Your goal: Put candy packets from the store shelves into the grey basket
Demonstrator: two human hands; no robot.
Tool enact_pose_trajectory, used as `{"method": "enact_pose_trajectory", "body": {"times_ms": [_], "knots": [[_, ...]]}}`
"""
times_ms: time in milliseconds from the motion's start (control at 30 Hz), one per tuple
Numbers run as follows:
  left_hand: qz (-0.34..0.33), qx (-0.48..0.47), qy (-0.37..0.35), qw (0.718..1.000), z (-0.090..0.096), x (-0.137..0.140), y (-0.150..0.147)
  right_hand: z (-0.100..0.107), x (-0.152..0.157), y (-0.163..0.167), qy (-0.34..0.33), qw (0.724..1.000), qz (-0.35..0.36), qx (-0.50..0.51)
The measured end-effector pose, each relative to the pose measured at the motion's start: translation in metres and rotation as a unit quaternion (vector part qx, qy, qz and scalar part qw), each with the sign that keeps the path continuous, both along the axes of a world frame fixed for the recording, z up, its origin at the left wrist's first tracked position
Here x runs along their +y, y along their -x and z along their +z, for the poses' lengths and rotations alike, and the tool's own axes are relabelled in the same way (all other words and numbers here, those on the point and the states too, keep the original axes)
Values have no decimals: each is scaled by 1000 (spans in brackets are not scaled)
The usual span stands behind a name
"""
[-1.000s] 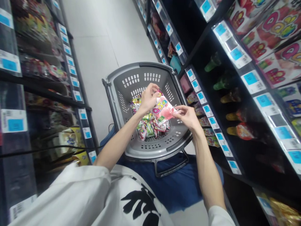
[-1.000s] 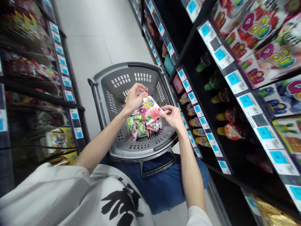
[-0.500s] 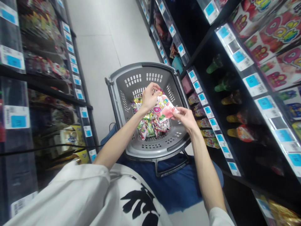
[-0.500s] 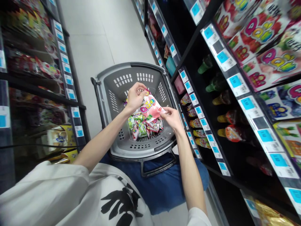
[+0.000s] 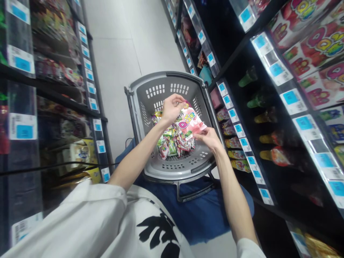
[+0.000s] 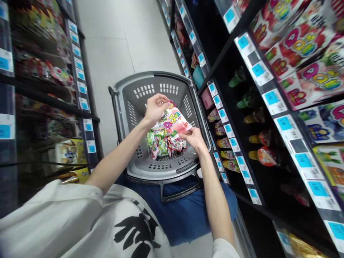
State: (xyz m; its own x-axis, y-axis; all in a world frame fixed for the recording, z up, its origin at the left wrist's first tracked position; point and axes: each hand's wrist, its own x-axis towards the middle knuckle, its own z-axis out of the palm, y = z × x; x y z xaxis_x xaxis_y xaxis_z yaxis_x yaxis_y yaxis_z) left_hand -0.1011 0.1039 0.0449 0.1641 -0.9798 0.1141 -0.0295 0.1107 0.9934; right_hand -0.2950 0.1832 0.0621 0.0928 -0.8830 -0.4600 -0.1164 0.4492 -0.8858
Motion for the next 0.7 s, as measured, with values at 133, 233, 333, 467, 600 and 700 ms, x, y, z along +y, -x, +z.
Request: {"method": "enact_pose_trajectory", "body": {"times_ms": [133,233,333,467,600,700], "knots": [[13,-4,1,1000,1,-1,-3,7,-3,1,12,999,36,14],[4,-2,2,1000,5,1,-5,5,-1,3,2,1000,27,-14],[-22,11,-21,999,5,3,-7,-1,1,6,4,998,-22,-57],[-64,57,-71,994,2,5,-10,-9,0,8,15,987,-114,-110],[-91,113,-109,983,2,7,-9,-11,-4,4,45,978,-153,-133],[-77,150,-124,978,6,8,-7,-13,-1,-5,52,977,-154,-140]]}}
